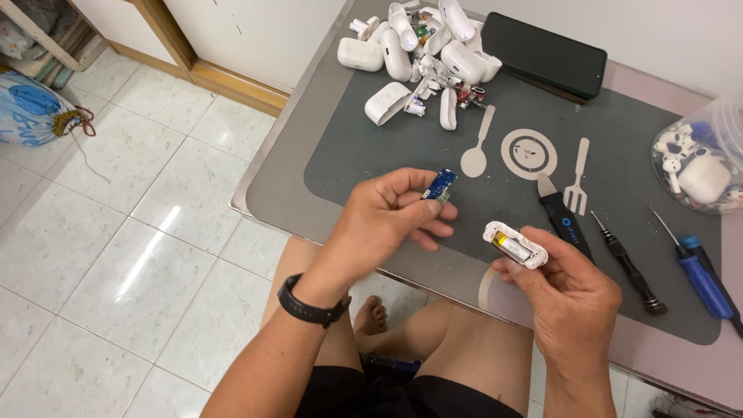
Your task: Assembling small electronic components, including a circuit board and battery, into a plastic earbud shell using manual tools.
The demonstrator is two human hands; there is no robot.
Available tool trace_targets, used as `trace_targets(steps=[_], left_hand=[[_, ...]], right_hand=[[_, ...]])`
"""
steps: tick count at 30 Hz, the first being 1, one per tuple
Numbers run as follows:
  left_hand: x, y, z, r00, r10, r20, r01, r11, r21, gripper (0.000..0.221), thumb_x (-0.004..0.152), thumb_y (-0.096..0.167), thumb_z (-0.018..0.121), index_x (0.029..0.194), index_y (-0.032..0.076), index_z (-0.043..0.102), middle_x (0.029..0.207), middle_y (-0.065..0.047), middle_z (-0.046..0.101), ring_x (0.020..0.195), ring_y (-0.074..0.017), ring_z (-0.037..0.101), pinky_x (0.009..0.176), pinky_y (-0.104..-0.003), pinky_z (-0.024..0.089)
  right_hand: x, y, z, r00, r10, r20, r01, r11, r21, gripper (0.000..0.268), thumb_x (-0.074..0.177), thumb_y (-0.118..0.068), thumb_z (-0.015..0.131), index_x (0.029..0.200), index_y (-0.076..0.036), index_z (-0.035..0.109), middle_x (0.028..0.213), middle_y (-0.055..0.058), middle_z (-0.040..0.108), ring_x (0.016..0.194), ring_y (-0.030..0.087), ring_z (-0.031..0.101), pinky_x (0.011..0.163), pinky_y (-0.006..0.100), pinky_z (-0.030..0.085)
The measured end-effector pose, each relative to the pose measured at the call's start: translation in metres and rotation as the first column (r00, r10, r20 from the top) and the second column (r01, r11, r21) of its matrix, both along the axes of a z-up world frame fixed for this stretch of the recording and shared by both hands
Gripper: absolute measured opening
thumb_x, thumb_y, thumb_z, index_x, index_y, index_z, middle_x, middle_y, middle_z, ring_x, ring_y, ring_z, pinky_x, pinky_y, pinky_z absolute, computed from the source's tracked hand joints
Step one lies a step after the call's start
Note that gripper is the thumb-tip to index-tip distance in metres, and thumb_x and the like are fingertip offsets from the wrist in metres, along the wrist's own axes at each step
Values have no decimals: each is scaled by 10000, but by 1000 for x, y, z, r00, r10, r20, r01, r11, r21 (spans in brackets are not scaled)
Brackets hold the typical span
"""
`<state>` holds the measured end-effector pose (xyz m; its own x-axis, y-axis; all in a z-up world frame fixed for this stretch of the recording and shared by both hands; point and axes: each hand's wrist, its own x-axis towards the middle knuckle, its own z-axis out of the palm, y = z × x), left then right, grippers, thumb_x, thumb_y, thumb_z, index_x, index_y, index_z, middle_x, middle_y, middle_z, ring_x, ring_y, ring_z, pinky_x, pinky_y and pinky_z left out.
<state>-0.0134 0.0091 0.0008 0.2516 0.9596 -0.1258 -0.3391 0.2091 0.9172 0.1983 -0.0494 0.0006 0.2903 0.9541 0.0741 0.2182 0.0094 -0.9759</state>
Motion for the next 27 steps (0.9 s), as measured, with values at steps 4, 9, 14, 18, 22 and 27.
trace_targets(steps=[4, 9, 14, 18, 22, 27], left_hand=[[-7, 1, 6, 999, -38, 18, 38, 999, -11, 310, 943, 82, 654, 1235, -21, 665, 988, -202, 783, 788, -255, 774, 615, -329, 646], [-9, 1, 5, 997, -73, 33, 73, 997, 15, 307, 944, 76, 661, 1238, -11, 667, 1004, -191, 788, 802, -257, 780, 628, -322, 648], [-9, -1, 7, 997, -70, 33, 70, 998, 2, 304, 943, 78, 662, 1238, 3, 669, 1006, -185, 790, 799, -248, 777, 644, -315, 645], [-9, -2, 6, 998, -61, 32, 61, 998, 6, 340, 942, 69, 655, 1273, -6, 661, 1004, -188, 790, 801, -259, 780, 639, -316, 646], [-10, -2, 9, 997, -69, 24, 69, 998, -2, 343, 942, 74, 652, 1275, -7, 665, 997, -181, 790, 796, -249, 779, 636, -312, 647], [-10, -2, 12, 996, -84, -1, 84, 996, -36, 346, 947, 64, 635, 1280, -7, 696, 908, -153, 772, 741, -223, 761, 607, -291, 629]], right_hand=[[3, 1, -6, 1000, 18, -12, -18, 1000, 25, 393, 843, 146, 717, 1229, 84, 677, 973, 238, 736, 761, 281, 745, 771, 305, 649], [3, 2, -8, 999, 18, 29, -19, 999, 48, 398, 840, 162, 716, 1230, 91, 676, 986, 243, 736, 769, 281, 750, 748, 299, 649], [4, 1, -10, 999, 29, 22, -30, 998, 54, 404, 848, 154, 711, 1244, 83, 673, 985, 234, 734, 778, 270, 744, 756, 299, 647], [4, 1, -9, 999, 22, 43, -24, 999, 48, 413, 849, 150, 712, 1255, 84, 670, 978, 233, 733, 783, 273, 743, 760, 309, 653], [6, 1, -13, 998, 50, 49, -54, 995, 84, 433, 847, 169, 700, 1272, 101, 650, 1008, 254, 728, 785, 285, 738, 760, 318, 652], [4, 1, -14, 1000, 22, 19, -24, 997, 70, 413, 861, 156, 692, 1268, 100, 651, 998, 249, 723, 773, 285, 731, 759, 317, 649]])
